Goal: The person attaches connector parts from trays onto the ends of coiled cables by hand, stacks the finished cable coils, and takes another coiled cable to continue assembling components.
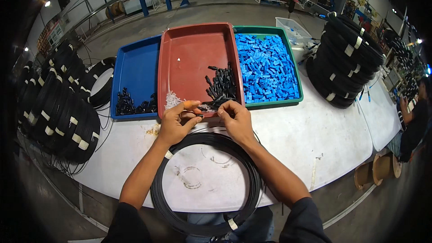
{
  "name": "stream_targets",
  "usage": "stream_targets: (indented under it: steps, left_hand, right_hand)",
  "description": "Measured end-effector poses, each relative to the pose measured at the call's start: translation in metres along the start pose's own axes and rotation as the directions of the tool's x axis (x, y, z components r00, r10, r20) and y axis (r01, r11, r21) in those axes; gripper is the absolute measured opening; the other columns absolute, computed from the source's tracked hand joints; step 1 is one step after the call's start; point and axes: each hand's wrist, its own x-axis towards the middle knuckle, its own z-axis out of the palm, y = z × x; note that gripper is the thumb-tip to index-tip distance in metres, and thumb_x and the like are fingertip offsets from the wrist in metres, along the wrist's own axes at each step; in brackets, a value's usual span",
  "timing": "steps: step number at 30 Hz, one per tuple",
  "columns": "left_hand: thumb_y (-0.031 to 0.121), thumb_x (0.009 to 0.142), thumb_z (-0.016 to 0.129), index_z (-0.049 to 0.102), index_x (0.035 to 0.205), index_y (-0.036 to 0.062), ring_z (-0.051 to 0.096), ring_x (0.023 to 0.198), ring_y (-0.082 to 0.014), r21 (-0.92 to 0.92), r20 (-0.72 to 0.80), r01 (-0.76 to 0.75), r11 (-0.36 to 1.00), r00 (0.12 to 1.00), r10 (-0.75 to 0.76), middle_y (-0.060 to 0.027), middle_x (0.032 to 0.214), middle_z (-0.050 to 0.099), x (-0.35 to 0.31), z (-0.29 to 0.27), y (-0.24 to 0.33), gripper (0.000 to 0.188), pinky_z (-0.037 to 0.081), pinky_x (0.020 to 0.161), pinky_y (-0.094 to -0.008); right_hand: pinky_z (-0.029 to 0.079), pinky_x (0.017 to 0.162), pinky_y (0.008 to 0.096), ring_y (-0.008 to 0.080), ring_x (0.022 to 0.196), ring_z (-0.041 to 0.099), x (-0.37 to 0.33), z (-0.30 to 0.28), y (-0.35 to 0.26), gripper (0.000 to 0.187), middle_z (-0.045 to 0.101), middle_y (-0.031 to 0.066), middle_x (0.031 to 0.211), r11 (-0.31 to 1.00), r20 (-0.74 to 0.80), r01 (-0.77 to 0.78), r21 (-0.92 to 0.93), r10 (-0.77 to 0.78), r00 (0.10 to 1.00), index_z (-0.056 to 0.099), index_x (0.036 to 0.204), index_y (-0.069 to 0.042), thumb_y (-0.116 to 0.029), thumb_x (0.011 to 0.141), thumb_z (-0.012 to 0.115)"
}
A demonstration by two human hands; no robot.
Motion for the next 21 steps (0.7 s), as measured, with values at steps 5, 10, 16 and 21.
stream_targets:
  steps: [5, 10, 16, 21]
  left_hand:
    - [-0.006, 0.086, 0.075, 0.066, 0.117, -0.0038, 0.074, 0.094, -0.0148, -0.195, -0.136, 0.036, 0.980, 0.989, -0.063, -0.0113, 0.097, 0.074, -0.006, -0.001, -0.009, 0.033, 0.059, 0.082, -0.0251]
    - [-0.011, 0.084, 0.075, 0.063, 0.113, -0.0021, 0.074, 0.100, -0.0176, -0.157, -0.066, -0.005, 0.988, 0.998, -0.006, -0.0130, 0.102, 0.073, -0.008, -0.006, -0.004, 0.032, 0.060, 0.086, -0.0267]
    - [-0.007, 0.079, 0.083, 0.064, 0.110, -0.0003, 0.074, 0.097, -0.0175, -0.201, -0.099, -0.001, 0.980, 0.995, -0.020, -0.0128, 0.101, 0.075, -0.011, -0.006, -0.004, 0.036, 0.060, 0.086, -0.0297]
    - [-0.003, 0.079, 0.084, 0.068, 0.107, -0.0007, 0.075, 0.099, -0.0193, -0.195, -0.101, -0.007, 0.981, 0.995, -0.013, -0.0124, 0.101, 0.077, -0.010, -0.004, -0.007, 0.033, 0.060, 0.086, -0.0297]
  right_hand:
    - [0.044, 0.067, 0.0354, 0.0230, 0.071, 0.058, -0.011, 0.003, -0.011, 0.009, 0.062, 0.0113, 0.080, 0.880, 0.022, 0.319, -0.353, -0.333, 0.943, 0.067, 0.088, 0.000, -0.008, 0.088, 0.070]
    - [0.038, 0.070, 0.0383, 0.0271, 0.075, 0.058, -0.016, -0.001, -0.012, 0.004, 0.064, 0.0099, 0.080, 0.772, 0.064, 0.422, -0.476, -0.448, 0.892, 0.068, 0.086, -0.003, -0.007, 0.084, 0.070]
    - [0.035, 0.071, 0.0380, 0.0250, 0.075, 0.054, -0.015, -0.002, -0.013, 0.005, 0.060, 0.0069, 0.077, 0.717, 0.147, 0.509, -0.476, -0.506, 0.850, 0.065, 0.080, -0.005, -0.007, 0.082, 0.069]
    - [0.034, 0.072, 0.0379, 0.0249, 0.075, 0.052, -0.016, -0.003, -0.015, 0.005, 0.057, 0.0065, 0.076, 0.687, 0.182, 0.543, -0.483, -0.528, 0.829, 0.064, 0.081, -0.006, -0.008, 0.082, 0.069]
